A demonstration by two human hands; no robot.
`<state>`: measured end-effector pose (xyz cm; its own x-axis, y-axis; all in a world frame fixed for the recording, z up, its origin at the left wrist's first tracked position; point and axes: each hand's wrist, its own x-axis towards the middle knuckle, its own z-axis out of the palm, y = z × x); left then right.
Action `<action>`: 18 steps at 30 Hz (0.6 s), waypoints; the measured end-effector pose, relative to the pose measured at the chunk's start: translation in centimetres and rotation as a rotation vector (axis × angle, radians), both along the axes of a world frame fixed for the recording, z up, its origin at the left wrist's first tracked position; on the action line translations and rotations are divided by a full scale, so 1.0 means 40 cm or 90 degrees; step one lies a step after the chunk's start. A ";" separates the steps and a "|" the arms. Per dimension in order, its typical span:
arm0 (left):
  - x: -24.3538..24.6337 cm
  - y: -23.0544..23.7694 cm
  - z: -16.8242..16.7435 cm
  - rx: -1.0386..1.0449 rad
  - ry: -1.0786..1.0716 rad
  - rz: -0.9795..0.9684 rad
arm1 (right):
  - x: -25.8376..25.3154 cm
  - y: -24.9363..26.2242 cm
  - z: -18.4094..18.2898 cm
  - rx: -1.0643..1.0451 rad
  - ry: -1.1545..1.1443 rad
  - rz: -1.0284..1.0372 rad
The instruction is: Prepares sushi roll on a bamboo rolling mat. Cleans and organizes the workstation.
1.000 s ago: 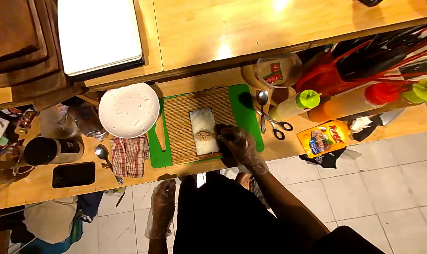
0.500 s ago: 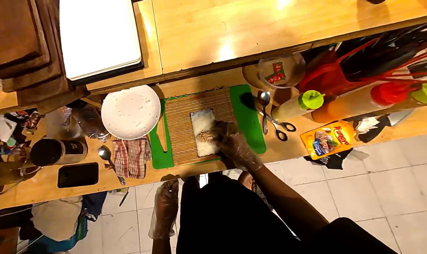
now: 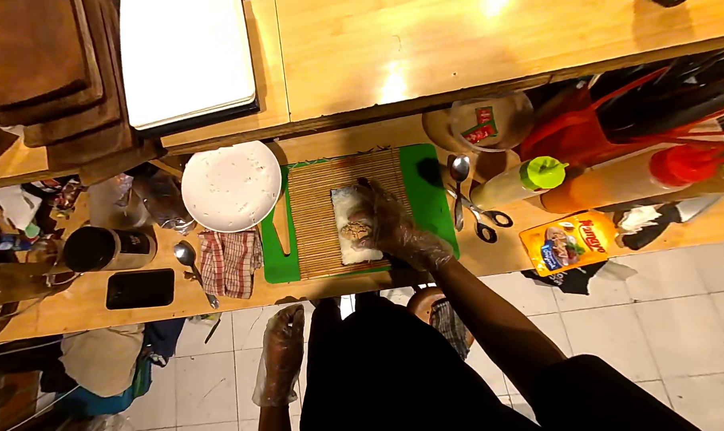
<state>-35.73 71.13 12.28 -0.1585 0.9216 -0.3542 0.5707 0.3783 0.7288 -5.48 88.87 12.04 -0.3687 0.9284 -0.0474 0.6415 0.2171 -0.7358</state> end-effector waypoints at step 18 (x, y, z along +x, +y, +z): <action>0.007 -0.014 -0.004 -0.013 -0.003 0.005 | -0.041 0.008 -0.003 0.093 -0.075 0.098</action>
<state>-35.43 70.58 12.13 -0.1641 0.9128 -0.3739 0.5636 0.3979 0.7239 -7.12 89.20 11.94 -0.5062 0.8618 0.0326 0.6719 0.4178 -0.6116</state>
